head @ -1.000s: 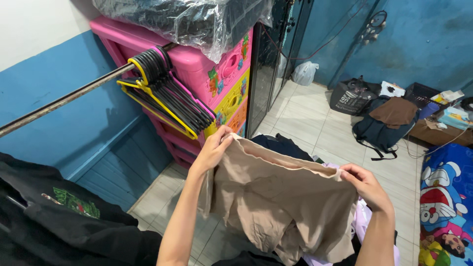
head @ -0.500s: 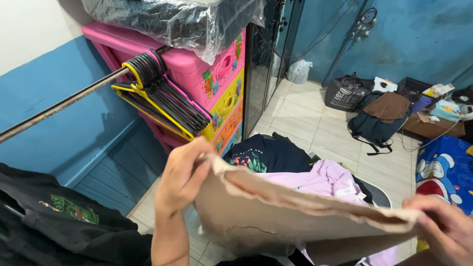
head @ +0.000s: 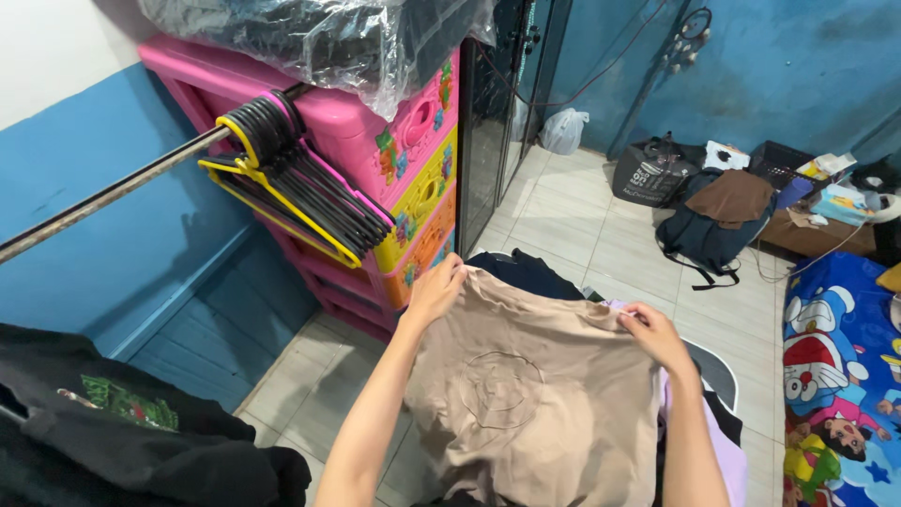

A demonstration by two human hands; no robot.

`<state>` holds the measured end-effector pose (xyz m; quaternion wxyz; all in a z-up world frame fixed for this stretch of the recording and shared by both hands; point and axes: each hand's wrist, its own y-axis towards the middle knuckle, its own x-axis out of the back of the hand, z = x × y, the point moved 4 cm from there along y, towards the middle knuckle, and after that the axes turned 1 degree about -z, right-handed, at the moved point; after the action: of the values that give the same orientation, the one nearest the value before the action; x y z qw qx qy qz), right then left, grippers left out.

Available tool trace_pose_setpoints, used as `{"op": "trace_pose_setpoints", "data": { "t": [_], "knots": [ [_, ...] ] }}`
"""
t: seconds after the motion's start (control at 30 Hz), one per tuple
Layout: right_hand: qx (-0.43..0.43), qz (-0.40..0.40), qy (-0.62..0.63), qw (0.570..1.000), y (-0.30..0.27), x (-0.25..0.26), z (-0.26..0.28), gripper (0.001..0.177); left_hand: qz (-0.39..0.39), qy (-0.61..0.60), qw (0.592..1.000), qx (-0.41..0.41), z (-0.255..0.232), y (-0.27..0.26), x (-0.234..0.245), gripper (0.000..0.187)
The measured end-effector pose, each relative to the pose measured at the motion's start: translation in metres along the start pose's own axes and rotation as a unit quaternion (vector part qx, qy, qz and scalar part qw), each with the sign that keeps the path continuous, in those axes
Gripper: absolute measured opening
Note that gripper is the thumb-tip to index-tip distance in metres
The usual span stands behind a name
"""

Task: The person takes clothes from a pile, places them on hangers, and hangs them on a metal rod. The person handles a black t-shirt, a beige t-shirt, and a light purple shirt, placing each on a hanger and then on the rod.

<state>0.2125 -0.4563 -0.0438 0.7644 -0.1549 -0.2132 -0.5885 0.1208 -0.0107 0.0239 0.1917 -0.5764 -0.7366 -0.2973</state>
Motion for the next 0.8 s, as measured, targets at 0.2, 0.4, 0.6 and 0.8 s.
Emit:
{"op": "trace_pose_setpoints", "data": {
  "t": [0.2,0.4,0.6,0.8],
  "knots": [
    [0.020,-0.084,-0.191,0.978,0.032,-0.032,-0.025,0.030,-0.020,0.106,0.994,-0.019,0.053,0.044,-0.052,0.025],
    [-0.090,-0.074,-0.259,0.959,0.045,-0.066,-0.032,0.035,-0.075,0.218,0.972,-0.037,0.098,0.065,-0.102,0.023],
    [-0.107,-0.105,-0.313,0.938,0.043,-0.086,-0.036,0.031,-0.148,0.280,0.947,-0.048,0.113,0.065,-0.136,0.021],
    [-0.113,-0.115,-0.335,0.928,0.040,-0.097,-0.041,0.029,-0.098,0.284,0.954,-0.022,0.126,0.070,-0.148,0.023]
  ]
}}
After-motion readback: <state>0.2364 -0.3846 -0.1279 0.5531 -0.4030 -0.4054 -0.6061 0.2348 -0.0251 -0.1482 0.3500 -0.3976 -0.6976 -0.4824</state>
